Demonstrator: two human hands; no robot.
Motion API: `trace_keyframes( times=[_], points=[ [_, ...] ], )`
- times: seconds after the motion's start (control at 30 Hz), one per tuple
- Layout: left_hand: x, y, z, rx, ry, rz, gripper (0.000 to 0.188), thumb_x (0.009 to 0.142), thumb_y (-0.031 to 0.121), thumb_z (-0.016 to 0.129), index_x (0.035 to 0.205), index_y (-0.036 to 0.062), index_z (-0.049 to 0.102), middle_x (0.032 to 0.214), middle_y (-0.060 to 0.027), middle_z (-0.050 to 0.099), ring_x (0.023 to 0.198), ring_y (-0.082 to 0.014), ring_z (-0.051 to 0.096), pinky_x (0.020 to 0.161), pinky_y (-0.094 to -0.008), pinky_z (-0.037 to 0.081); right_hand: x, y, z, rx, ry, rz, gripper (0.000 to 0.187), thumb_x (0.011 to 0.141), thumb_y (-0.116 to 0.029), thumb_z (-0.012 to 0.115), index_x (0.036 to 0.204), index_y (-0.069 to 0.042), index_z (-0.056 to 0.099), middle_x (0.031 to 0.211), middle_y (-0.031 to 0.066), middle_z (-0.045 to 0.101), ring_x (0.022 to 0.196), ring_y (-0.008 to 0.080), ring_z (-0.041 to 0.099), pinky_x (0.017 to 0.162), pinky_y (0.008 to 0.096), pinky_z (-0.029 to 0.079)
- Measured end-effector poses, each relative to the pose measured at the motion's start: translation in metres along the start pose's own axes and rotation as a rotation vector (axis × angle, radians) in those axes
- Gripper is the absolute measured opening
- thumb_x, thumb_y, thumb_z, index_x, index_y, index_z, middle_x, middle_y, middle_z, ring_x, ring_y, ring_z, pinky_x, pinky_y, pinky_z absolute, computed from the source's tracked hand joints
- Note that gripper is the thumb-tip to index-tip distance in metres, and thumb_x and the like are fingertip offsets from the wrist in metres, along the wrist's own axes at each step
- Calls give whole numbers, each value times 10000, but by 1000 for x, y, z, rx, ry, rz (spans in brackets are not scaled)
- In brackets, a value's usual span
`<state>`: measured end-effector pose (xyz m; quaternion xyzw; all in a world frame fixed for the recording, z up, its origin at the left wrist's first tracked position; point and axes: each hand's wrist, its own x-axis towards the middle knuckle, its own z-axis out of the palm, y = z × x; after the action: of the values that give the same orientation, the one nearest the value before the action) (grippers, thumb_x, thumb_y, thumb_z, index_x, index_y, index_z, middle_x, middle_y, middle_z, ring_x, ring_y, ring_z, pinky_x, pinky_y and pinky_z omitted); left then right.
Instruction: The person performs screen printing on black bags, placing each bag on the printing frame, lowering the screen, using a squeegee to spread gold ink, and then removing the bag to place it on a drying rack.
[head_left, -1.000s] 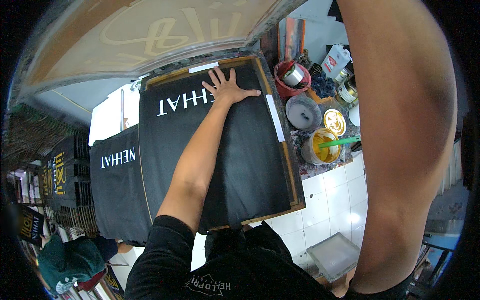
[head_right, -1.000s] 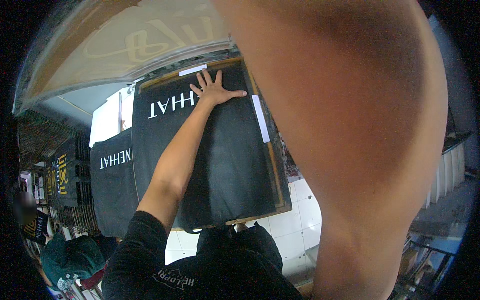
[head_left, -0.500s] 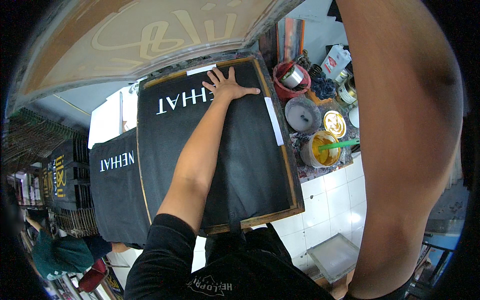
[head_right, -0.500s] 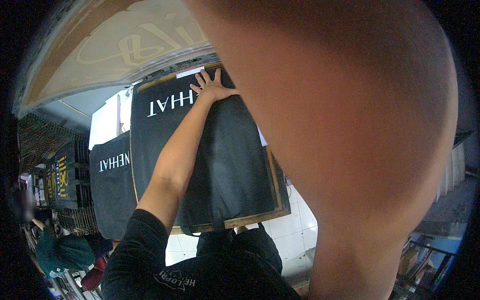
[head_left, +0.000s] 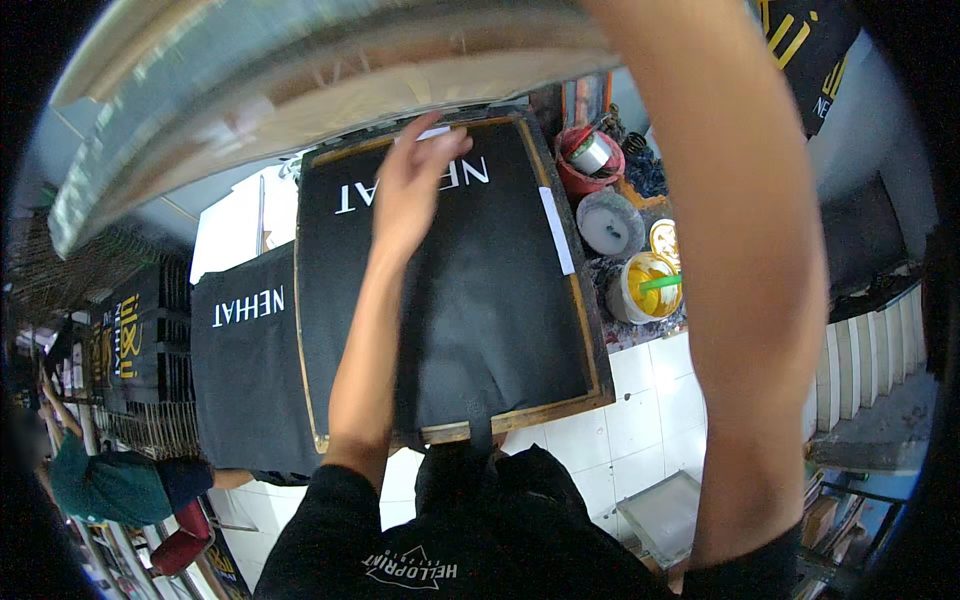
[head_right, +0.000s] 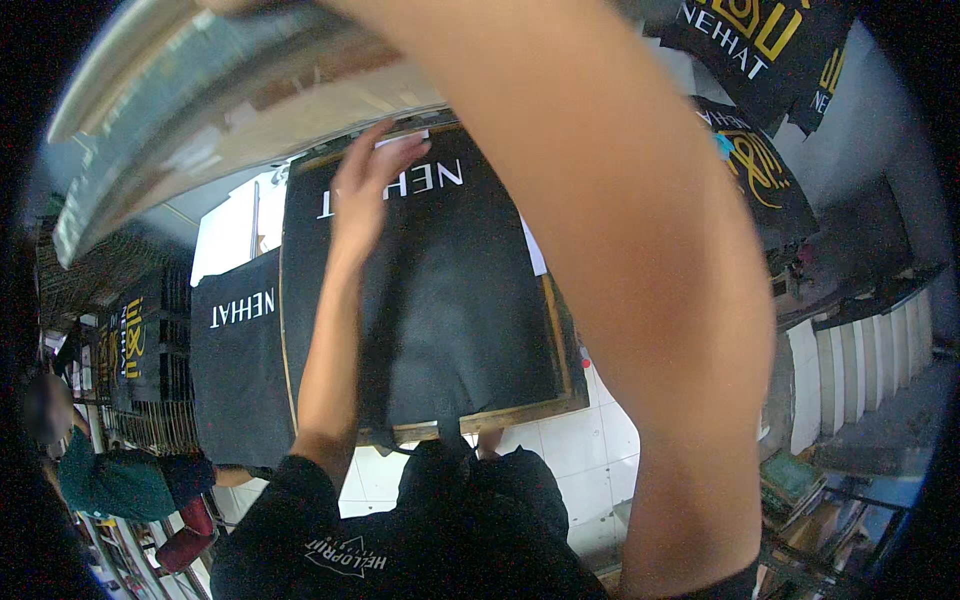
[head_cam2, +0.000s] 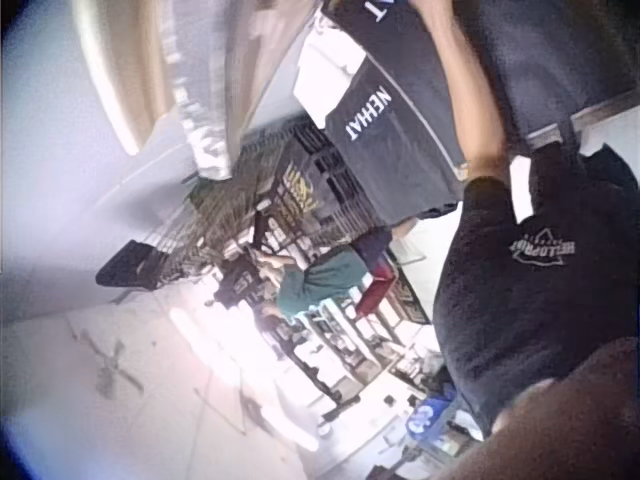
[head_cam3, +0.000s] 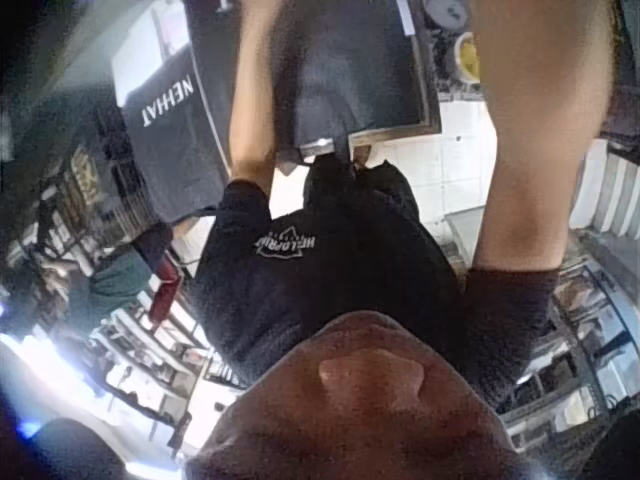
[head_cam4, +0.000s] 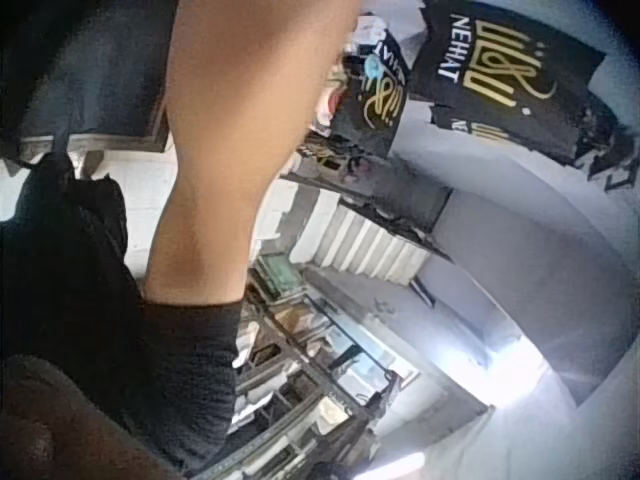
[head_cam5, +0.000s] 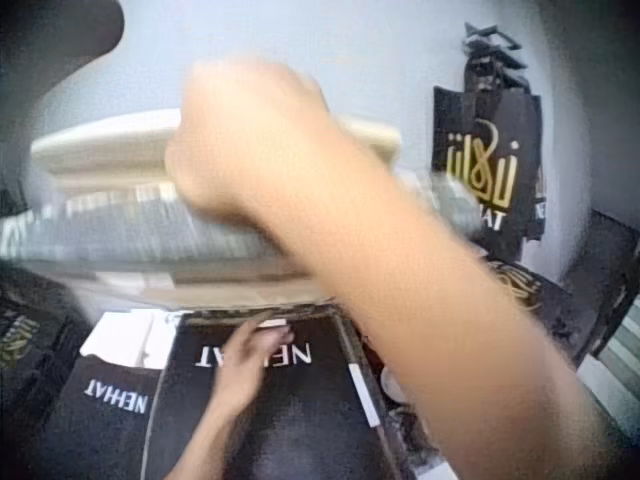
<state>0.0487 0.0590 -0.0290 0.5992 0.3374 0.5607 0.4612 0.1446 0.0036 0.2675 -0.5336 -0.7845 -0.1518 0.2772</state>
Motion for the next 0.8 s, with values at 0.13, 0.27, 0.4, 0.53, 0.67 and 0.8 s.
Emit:
trace_keyframes(
  times=[0.13, 0.27, 0.4, 0.53, 0.67, 0.8],
  points=[
    [-168, 59, -98, -270, 227, 154, 520, 1016, 450, 508, 1103, -49, 622, 1020, -257, 720, 937, -349, 713, 1008, -465, 492, -106, -13, 68, 33, 170, -155, 231, 748, -164, 796, 938, -59, 716, 862, 134, 709, 782, 330, 690, 697, 417, 531],
    [-292, 78, -111, -201, 107, -361, 388, 991, 333, 604, 1006, -50, 662, 884, -215, 741, 704, -280, 721, 819, -430, 577, -233, -34, 107, 230, -52, -35, 351, 688, -123, 781, 1003, -64, 637, 926, 120, 699, 841, 315, 678, 753, 443, 525],
    [-345, 39, -93, -324, 267, -729, 299, 988, 207, 625, 1030, -86, 668, 929, -229, 744, 751, -234, 736, 759, -332, 589, -310, -35, 166, 192, -239, -100, 334, 685, -143, 783, 967, -74, 617, 889, 114, 679, 842, 319, 670, 735, 437, 520],
    [-356, 17, -92, -389, 252, -808, 287, 971, 224, 627, 1026, -55, 661, 951, -205, 750, 792, -219, 736, 764, -323, 576, -311, -32, 191, 161, -361, -73, 305, 723, -197, 791, 933, -73, 609, 863, 121, 676, 830, 321, 671, 711, 440, 515],
    [-355, 18, -102, -397, 221, -926, 283, 943, 184, 619, 1072, -66, 646, 993, -217, 743, 832, -235, 742, 763, -323, 582, -290, -30, 174, 284, -434, -69, 323, 747, -271, 806, 871, -66, 588, 804, 121, 666, 800, 320, 674, 672, 449, 507],
    [-352, 18, -103, -426, 202, -911, 299, 920, 145, 601, 1119, -76, 628, 1031, -229, 732, 853, -248, 742, 773, -326, 591, -307, -41, 162, 270, -580, -89, 347, 730, -272, 816, 868, -60, 579, 786, 115, 652, 780, 318, 671, 652, 440, 508]
  ],
)
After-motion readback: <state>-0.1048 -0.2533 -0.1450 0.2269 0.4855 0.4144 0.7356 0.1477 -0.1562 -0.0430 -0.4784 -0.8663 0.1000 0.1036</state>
